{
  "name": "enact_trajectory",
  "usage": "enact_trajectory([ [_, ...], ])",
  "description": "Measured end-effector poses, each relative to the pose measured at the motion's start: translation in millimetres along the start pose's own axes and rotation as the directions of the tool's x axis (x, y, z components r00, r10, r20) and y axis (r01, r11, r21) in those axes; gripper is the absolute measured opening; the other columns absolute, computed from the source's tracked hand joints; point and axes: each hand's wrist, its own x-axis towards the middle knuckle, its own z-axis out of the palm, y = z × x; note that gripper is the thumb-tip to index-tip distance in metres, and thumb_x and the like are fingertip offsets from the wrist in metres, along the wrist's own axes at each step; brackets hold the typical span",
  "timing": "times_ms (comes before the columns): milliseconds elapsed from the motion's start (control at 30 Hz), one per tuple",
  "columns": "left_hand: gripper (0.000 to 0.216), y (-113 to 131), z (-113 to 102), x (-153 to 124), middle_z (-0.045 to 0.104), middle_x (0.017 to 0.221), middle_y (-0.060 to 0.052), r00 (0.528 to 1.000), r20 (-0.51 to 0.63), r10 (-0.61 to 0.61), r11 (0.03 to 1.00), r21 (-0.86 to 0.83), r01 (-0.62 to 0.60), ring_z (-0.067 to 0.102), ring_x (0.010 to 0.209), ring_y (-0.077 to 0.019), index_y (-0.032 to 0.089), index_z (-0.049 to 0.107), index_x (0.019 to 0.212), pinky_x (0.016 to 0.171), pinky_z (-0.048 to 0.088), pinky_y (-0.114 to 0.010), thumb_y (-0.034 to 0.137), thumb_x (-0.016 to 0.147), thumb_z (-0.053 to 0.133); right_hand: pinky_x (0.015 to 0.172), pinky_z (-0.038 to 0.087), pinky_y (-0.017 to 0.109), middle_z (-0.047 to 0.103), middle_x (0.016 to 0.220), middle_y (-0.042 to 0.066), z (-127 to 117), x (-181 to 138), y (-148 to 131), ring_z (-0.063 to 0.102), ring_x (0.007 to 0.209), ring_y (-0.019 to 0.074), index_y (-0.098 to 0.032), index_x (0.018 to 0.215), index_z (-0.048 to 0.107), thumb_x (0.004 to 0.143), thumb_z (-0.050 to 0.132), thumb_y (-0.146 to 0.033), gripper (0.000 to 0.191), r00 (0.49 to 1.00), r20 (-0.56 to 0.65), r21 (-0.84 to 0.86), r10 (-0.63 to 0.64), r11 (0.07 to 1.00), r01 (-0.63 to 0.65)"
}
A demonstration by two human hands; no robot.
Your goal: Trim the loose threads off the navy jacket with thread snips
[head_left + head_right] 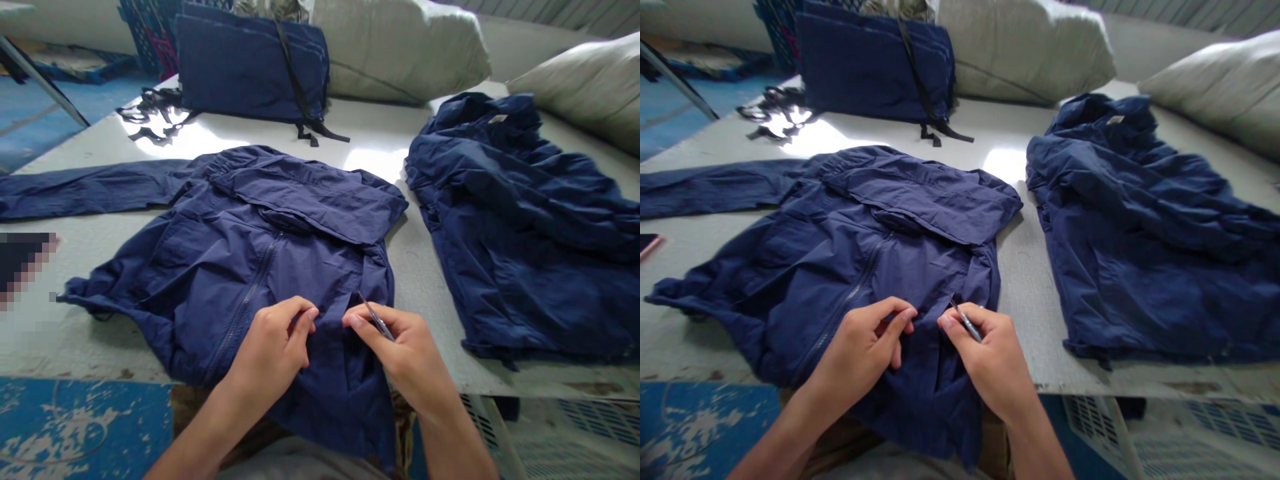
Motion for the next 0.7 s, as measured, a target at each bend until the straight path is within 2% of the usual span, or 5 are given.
enact_trajectory([
  [167,0.042,3,-2,-3,0.059,0.050,0.003,0.998,0.027,-0.050,0.996,-0.070,0.052,0.059,0.040,-0.0113,0.019,0.059,0.070,0.047,0.043,-0.021,0.043,0.103,0.049,0.057,0.044,0.025,0.064,0.072,0.001,9,2,5,0.057,0.066,0.0154,-0.020,0.078,0.070,0.082,0.074,-0.050,0.031,0.996,-0.053,0.103,0.070,0.993,-0.064],
  [300,0.020,3,-2,-5,0.061,0.053,0.004,0.998,0.045,-0.038,0.996,-0.079,0.042,0.060,0.045,-0.0123,0.019,0.066,0.084,0.046,0.042,-0.021,0.034,0.096,0.063,0.063,0.047,0.023,0.061,0.072,-0.003,20,6,5,0.059,0.067,0.0138,-0.022,0.078,0.058,0.079,0.078,-0.039,0.027,0.992,-0.116,0.172,0.040,0.985,-0.020],
  [400,0.008,3,-2,-6,0.068,0.070,0.002,0.995,-0.041,0.093,0.995,-0.038,-0.094,0.060,0.052,-0.0115,0.020,0.070,0.099,0.051,0.045,-0.022,0.024,0.093,0.067,0.065,0.048,0.021,0.060,0.074,-0.004,22,2,5,0.060,0.069,0.0126,-0.023,0.079,0.055,0.082,0.077,-0.033,0.024,0.988,-0.153,0.175,-0.023,0.983,0.050],
  [533,0.008,10,-3,-1,0.069,0.087,-0.002,0.925,-0.169,0.341,0.940,0.081,-0.332,0.056,0.061,-0.0109,0.018,0.072,0.097,0.060,0.048,-0.024,0.021,0.097,0.065,0.065,0.050,0.019,0.063,0.075,-0.004,17,-8,4,0.062,0.068,0.0111,-0.024,0.081,0.056,0.085,0.077,-0.030,0.023,0.970,-0.200,0.191,-0.137,0.966,0.175],
  [700,0.027,20,-2,3,0.071,0.121,-0.012,0.889,-0.170,0.426,0.904,0.124,-0.409,0.065,0.111,-0.0243,0.016,0.074,0.119,0.099,0.053,-0.037,0.025,0.094,0.070,0.062,0.051,0.017,0.065,0.074,-0.004,15,-16,8,0.062,0.064,0.0097,-0.023,0.080,0.057,0.088,0.074,-0.017,0.020,0.914,-0.195,0.170,-0.355,0.906,0.388],
])
